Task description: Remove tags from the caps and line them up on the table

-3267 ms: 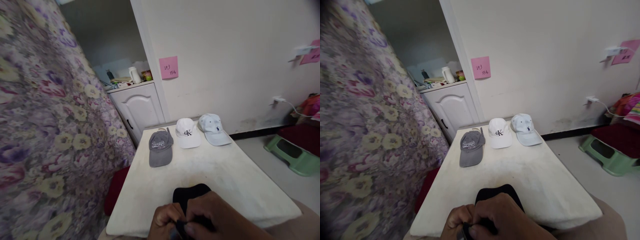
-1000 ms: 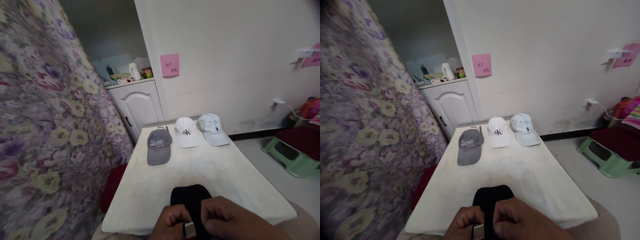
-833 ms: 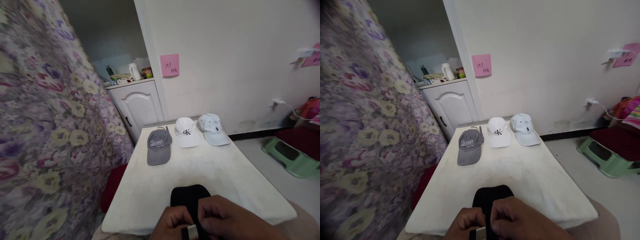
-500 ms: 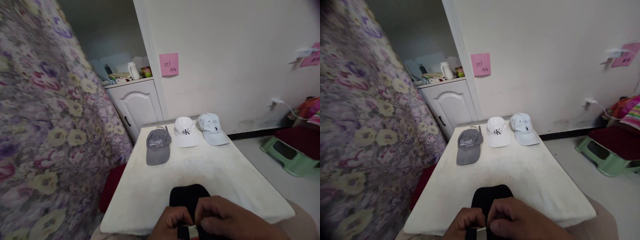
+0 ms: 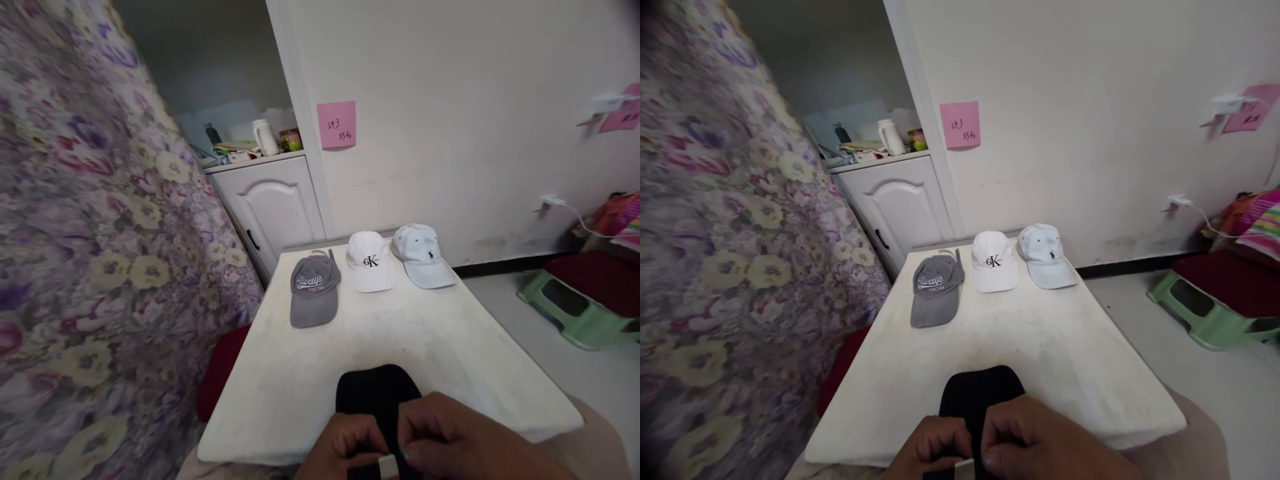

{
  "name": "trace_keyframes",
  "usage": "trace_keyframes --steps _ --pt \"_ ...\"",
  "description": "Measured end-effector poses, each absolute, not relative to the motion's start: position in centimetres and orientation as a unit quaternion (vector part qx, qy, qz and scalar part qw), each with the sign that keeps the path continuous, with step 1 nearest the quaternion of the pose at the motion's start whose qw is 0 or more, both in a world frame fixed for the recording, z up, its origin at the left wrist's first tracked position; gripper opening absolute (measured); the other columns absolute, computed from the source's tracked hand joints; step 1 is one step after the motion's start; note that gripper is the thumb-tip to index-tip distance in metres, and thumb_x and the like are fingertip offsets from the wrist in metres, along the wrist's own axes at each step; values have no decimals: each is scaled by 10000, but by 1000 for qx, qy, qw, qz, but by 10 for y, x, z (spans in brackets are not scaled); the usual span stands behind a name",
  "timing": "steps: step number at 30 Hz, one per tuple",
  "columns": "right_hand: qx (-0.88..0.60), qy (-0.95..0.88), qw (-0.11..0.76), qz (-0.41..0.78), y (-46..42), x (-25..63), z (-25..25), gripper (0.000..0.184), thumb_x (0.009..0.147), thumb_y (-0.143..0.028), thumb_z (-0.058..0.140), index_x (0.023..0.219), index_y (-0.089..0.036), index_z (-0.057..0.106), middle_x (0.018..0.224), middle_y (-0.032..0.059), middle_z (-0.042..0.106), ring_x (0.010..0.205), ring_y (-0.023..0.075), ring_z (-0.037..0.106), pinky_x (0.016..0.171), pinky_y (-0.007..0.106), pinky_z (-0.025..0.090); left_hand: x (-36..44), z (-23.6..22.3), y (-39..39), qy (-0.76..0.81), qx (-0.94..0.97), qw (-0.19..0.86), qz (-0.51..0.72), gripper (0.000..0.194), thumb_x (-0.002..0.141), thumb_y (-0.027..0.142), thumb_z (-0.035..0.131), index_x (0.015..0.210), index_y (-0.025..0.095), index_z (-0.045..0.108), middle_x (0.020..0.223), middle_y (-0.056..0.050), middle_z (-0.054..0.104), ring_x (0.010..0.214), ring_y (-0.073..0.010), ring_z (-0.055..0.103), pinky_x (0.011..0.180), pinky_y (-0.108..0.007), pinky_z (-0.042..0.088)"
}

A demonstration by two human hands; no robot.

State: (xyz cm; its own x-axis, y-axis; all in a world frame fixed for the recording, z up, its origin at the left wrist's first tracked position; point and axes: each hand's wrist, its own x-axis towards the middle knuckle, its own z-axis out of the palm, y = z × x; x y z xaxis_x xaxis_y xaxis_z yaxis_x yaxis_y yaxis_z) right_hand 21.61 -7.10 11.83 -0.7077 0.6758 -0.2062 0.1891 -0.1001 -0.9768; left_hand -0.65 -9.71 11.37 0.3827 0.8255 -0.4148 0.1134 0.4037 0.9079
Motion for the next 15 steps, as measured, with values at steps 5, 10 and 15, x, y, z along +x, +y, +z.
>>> trace_keyframes --steps 5,10,15 --pt "-322 -630 187 682 -68 214 119 47 834 -173 605 793 -180 627 624 -68 575 577 83 492 540 217 318 -7 107 -95 464 481 692 273 132 711 271 734 650 164 687 608 43 546 575 -92 414 558 -237 284" --pt "-315 -631 186 684 -67 212 119 43 828 -168 606 791 -180 622 611 -72 570 549 74 466 511 205 294 -8 105 -93 467 487 691 260 145 716 278 728 634 171 676 599 42 549 575 -94 422 550 -232 286" --pt "-317 -629 189 685 -67 212 118 56 822 -141 596 786 -181 610 612 -73 568 548 71 463 508 202 299 -7 108 -93 474 496 681 255 163 735 294 720 650 163 674 618 35 569 584 -97 444 550 -235 299"
